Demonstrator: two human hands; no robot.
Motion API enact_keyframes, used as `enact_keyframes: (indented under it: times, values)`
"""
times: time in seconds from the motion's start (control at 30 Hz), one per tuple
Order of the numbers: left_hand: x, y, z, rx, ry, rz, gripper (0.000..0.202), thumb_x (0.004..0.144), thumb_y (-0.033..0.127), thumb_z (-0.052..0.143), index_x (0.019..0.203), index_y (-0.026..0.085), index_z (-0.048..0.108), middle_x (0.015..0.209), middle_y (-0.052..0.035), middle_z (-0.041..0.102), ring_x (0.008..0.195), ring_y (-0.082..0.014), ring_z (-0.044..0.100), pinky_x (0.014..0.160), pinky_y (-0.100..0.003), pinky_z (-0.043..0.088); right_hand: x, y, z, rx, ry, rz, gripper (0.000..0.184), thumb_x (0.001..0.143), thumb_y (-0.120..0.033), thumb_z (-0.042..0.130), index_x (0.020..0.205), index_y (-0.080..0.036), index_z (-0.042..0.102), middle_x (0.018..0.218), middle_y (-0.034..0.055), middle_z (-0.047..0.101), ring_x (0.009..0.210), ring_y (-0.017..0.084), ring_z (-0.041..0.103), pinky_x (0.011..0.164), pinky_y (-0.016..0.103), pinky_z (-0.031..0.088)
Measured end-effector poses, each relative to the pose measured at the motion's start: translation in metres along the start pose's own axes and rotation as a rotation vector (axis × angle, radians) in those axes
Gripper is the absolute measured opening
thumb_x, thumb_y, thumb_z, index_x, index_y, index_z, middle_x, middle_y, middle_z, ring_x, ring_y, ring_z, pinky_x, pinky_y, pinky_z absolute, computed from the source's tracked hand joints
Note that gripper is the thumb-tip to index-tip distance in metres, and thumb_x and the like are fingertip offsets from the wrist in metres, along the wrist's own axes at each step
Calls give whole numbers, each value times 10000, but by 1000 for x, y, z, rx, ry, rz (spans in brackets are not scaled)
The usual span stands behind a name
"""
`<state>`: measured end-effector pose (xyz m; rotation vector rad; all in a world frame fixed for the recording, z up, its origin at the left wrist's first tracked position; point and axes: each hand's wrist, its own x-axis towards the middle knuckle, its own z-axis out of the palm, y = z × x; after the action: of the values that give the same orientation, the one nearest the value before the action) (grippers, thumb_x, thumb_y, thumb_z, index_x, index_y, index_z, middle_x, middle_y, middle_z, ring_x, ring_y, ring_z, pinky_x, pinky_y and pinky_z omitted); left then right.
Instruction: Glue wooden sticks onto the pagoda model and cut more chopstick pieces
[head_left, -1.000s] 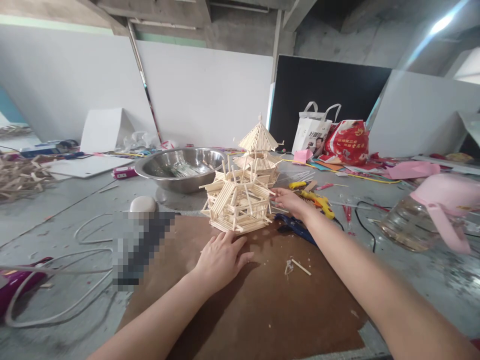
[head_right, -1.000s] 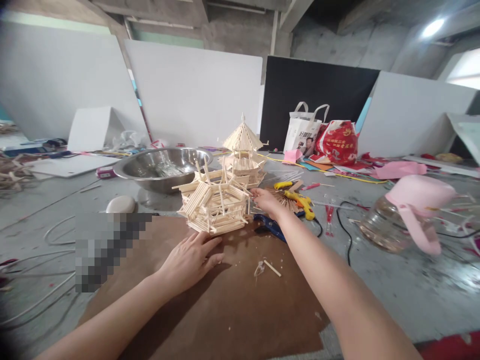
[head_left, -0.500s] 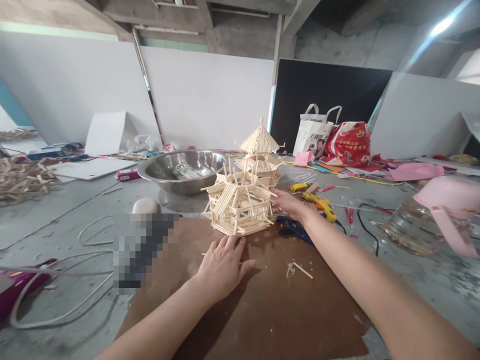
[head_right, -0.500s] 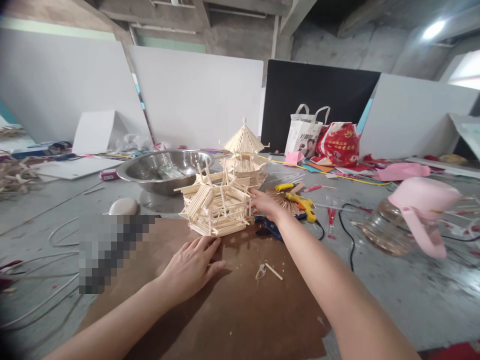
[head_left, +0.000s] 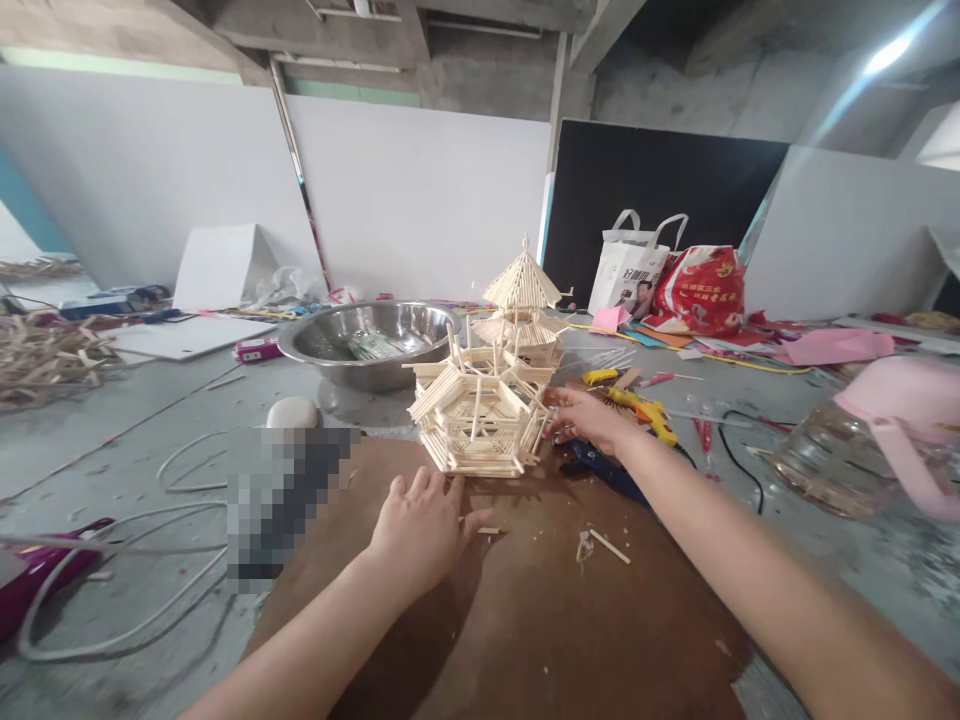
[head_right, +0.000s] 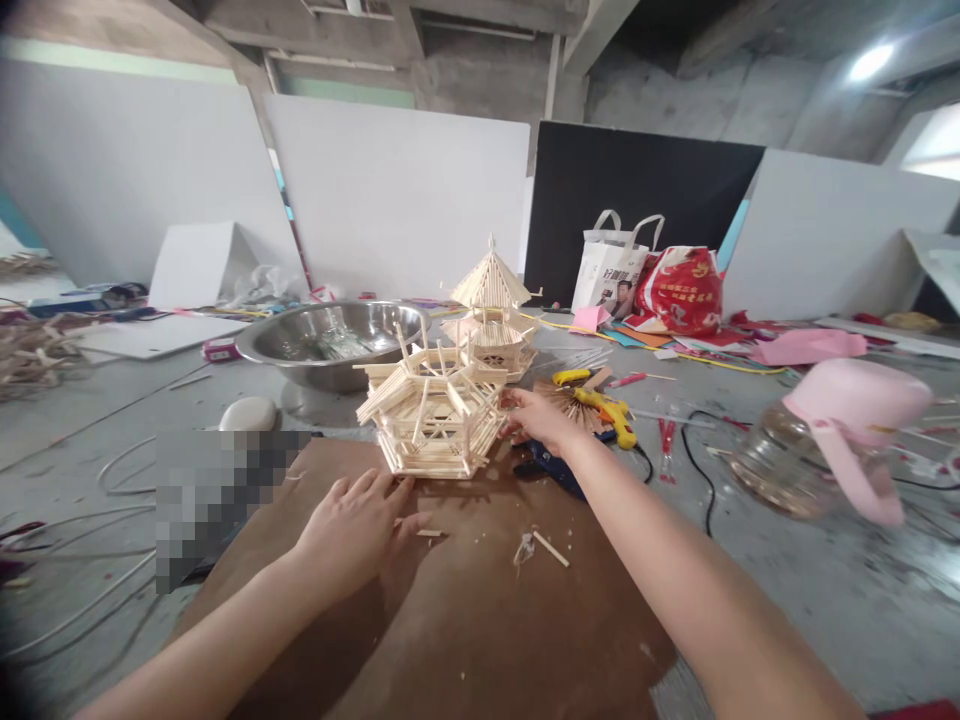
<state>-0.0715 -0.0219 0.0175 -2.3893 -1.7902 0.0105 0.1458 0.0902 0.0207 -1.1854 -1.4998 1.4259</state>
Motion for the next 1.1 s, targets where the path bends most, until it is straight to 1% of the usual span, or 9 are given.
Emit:
enact_keyframes:
  times: [0.2,0.37,0.43,0.63,0.73,0.83,0.93,1.03,1.1]
  values:
    - [1,-3,-4,50,-1,-23,550,796,526,220,884,118,579,871,-158,573,895,-285,485,746,-418,321,-16,2,5,-18,-11,-42,382,658,-105,484,1029,-198,485,982,38,563,573,70,559,454,171,412]
    - [-1,2,-10,88,-47,-132,604,799,535,165,873,89,566,815,-169,586,775,-291,545,643,-391,365,-26,3,7,-65,-15,-68,372,679,-126,487,1045,-195,489,847,21,583,575,77,546,469,175,422]
    - [-3,5,-13,87,-71,-140,599,802,527,168,865,82,564,784,-169,591,736,-289,560,615,-375,371,-30,2,8,-92,-22,-68,374,688,-122,473,1054,-199,490,830,18,584,580,78,543,476,174,423]
    - [-9,17,-16,80,-75,-56,451,788,460,326,856,93,580,787,-163,593,765,-291,556,639,-377,369,-38,1,12,-160,-19,-85,376,685,-99,459,1041,-213,501,922,12,578,581,70,546,493,176,419]
    - [-11,23,-15,76,-111,-24,390,763,426,398,831,97,598,792,-160,596,768,-284,550,652,-378,373,-43,-3,15,-179,-32,-92,353,682,-79,443,1010,-189,512,891,11,587,569,63,542,514,181,416]
    - [-14,32,-13,71,-126,-5,375,736,409,451,868,92,600,814,-164,597,792,-291,541,672,-393,380,-47,-5,18,-191,-44,-98,323,678,-62,432,971,-169,516,886,13,590,552,53,535,549,188,418]
    - [-19,41,-10,23,-95,55,399,727,417,473,947,103,580,887,-163,589,866,-296,519,712,-409,388,-48,-5,21,-179,-42,-124,283,678,-66,440,933,-163,515,964,28,574,531,45,534,564,200,426]
    - [-22,47,-6,-56,-41,155,459,738,451,451,1071,142,520,1050,-149,543,1000,-286,460,820,-412,363,-49,-6,23,-156,-53,-110,257,674,-59,444,894,-160,528,929,29,594,508,49,536,561,210,435]
    - [-23,48,-4,-95,-19,186,505,746,486,417,1135,169,470,1153,-132,484,1068,-278,413,871,-405,339,-49,-8,24,-144,-60,-97,252,666,-54,457,880,-159,540,905,25,605,497,48,535,553,206,438]
